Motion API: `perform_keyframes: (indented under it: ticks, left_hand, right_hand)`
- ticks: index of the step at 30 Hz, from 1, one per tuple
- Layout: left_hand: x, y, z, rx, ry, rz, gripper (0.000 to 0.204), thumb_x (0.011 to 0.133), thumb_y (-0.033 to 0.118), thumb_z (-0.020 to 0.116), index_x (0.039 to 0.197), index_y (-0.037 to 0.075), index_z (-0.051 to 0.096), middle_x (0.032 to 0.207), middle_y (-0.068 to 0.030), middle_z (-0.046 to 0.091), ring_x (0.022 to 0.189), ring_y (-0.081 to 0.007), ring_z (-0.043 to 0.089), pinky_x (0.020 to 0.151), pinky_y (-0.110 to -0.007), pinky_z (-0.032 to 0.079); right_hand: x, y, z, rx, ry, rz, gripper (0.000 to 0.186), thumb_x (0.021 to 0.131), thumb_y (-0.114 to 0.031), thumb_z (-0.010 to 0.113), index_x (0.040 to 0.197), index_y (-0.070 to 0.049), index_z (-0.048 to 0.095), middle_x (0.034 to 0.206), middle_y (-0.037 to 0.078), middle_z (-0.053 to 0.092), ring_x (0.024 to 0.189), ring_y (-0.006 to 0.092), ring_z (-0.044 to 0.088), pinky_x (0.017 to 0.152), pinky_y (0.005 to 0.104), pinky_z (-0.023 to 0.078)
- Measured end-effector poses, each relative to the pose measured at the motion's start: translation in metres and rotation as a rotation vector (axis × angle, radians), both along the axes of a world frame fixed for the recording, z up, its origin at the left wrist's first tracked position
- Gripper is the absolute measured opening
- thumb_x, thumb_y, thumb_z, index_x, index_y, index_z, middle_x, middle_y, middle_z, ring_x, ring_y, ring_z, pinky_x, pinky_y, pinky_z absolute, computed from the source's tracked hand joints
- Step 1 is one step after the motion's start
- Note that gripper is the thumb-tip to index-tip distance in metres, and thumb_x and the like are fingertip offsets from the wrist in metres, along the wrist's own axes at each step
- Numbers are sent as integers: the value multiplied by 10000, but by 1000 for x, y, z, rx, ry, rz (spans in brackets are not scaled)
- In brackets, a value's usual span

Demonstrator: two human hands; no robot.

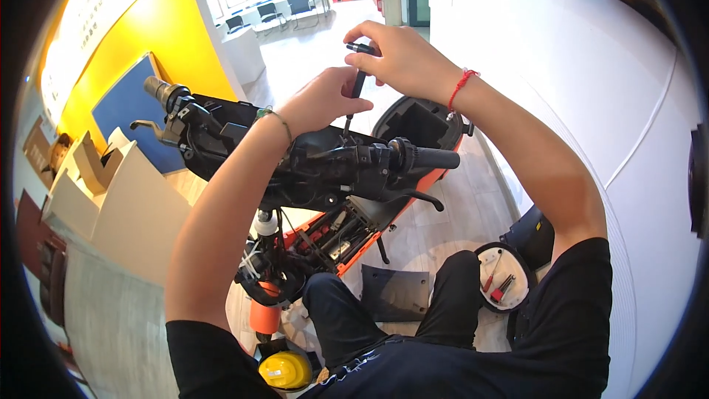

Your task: Using tools to loosen and remove screws from the handlebar assembly of a scooter.

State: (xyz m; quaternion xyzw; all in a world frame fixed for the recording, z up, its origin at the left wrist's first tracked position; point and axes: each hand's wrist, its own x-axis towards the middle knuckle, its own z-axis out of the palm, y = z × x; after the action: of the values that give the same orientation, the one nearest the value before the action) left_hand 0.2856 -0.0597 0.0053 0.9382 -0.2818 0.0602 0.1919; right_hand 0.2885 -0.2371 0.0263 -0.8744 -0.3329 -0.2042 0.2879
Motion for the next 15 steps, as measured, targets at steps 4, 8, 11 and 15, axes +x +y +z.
perform_keyframes:
  ticks: [4, 8, 11, 15]
  left_hand:
    - [3, 8, -5, -332, 296, -151, 214, 888, 182, 611, 990, -3, 577, 869, -41, 626, 697, -86, 562, 655, -235, 473]
    - [-1, 8, -4, -359, 358, -162, 220, 897, 163, 598, 1033, -6, 565, 848, -37, 611, 685, -70, 566, 598, -221, 492]
    - [-1, 6, -3, -283, 267, -121, 237, 890, 165, 614, 1041, -11, 564, 832, -44, 603, 651, -73, 563, 534, -219, 491]
    - [-5, -1, 4, -91, 165, 31, 262, 884, 172, 626, 1048, -21, 559, 808, -44, 592, 631, -77, 570, 507, -221, 487]
  right_hand:
    - [14, -2, -8, 109, -22, 121, 348, 880, -268, 594, 1120, -15, 595, 852, 198, 672, 680, 272, 665, 674, 345, 517]
    - [8, -11, 0, 13, 128, 136, 373, 886, -298, 580, 1131, -17, 598, 924, 210, 670, 824, 301, 663, 764, 356, 507]
    - [0, -10, 0, -148, 15, 78, 411, 910, -342, 558, 1129, 5, 586, 913, 156, 667, 717, 186, 660, 672, 306, 506]
    - [2, -4, -6, -142, -107, 19, 455, 919, -377, 523, 1174, -2, 570, 884, 158, 655, 729, 186, 649, 705, 315, 500]
